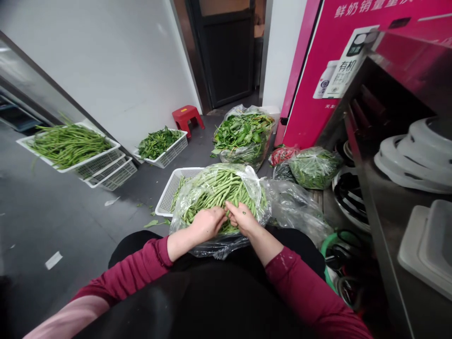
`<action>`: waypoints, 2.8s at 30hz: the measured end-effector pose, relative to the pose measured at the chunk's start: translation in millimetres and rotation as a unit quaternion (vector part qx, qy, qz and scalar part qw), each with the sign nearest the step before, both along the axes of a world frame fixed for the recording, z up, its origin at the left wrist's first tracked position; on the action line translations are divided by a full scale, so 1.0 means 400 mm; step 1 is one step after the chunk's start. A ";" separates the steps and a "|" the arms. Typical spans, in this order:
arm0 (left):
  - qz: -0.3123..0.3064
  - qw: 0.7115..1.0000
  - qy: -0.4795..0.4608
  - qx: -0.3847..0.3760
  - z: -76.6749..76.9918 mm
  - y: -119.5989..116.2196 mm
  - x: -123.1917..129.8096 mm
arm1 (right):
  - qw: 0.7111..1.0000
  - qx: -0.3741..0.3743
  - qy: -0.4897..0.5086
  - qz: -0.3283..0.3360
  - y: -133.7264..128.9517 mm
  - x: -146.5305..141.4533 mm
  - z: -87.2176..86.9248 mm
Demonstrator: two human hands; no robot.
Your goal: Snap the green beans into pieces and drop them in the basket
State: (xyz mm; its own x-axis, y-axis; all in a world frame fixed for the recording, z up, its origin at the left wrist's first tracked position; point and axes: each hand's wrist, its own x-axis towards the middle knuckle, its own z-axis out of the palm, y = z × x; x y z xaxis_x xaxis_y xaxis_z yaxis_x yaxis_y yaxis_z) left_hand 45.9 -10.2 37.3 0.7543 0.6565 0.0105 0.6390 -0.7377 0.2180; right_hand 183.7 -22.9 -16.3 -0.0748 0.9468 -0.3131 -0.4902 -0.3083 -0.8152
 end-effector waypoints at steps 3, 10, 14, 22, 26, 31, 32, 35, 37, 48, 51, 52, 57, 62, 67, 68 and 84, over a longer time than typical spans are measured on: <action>-0.063 0.995 -0.075 0.027 0.015 -0.011 -0.006 | 0.998 -0.021 0.045 0.023 -0.002 -0.009 -0.001; 0.131 0.960 -0.237 -0.072 0.055 0.077 -0.023 | 0.986 0.046 0.059 0.147 -0.030 0.016 0.027; 0.165 0.850 -0.338 -0.370 0.055 0.122 -0.024 | 0.973 0.052 0.056 0.216 -0.041 0.030 0.037; 0.172 0.761 -0.460 -0.424 0.052 0.114 0.029 | 0.991 0.023 0.103 0.080 -0.029 0.017 0.032; 0.110 0.878 -0.387 -0.260 0.077 0.029 0.038 | 0.991 -0.045 0.121 -0.025 -0.004 0.020 0.017; 0.054 0.904 -0.302 -0.298 0.084 -0.019 0.052 | 0.992 -0.034 0.092 -0.083 -0.002 0.036 0.016; 0.081 0.892 -0.300 -0.329 0.079 -0.008 0.053 | 0.995 -0.020 0.092 -0.041 -0.008 0.037 0.021; 0.114 0.867 -0.306 -0.377 0.062 0.032 0.054 | 0.992 -0.016 0.100 0.082 -0.031 0.038 0.035; 0.099 0.880 -0.311 -0.345 0.054 0.051 0.055 | 0.988 -0.011 0.107 0.113 -0.041 0.040 0.042; 0.098 0.995 -0.033 0.005 -0.048 0.144 0.061 | 0.972 0.033 -0.001 -0.234 -0.004 0.157 0.041; 0.103 0.991 0.042 -0.071 -0.081 0.108 0.090 | 0.960 0.048 0.023 -0.274 0.005 0.192 0.036; 0.115 0.986 0.066 -0.101 -0.088 0.093 0.102 | 0.962 0.044 0.029 -0.266 0.006 0.195 0.035; 0.133 0.967 0.085 -0.200 -0.096 0.050 0.142 | 0.975 0.015 0.045 -0.218 0.004 0.170 0.029; 0.119 0.971 0.069 -0.193 -0.066 0.052 0.121 | 0.989 0.016 0.029 -0.145 0.001 0.152 0.019; 0.100 0.986 -0.020 -0.132 0.012 0.057 0.055 | 0.994 -0.074 -0.020 0.074 -0.013 0.112 0.010; 0.077 0.987 -0.045 -0.131 0.024 0.054 0.041 | 0.992 -0.086 0.006 0.091 -0.014 0.097 0.009; 0.156 0.965 -0.011 -0.211 -0.001 0.045 -0.008 | 0.980 0.071 -0.183 -0.010 -0.022 0.023 0.034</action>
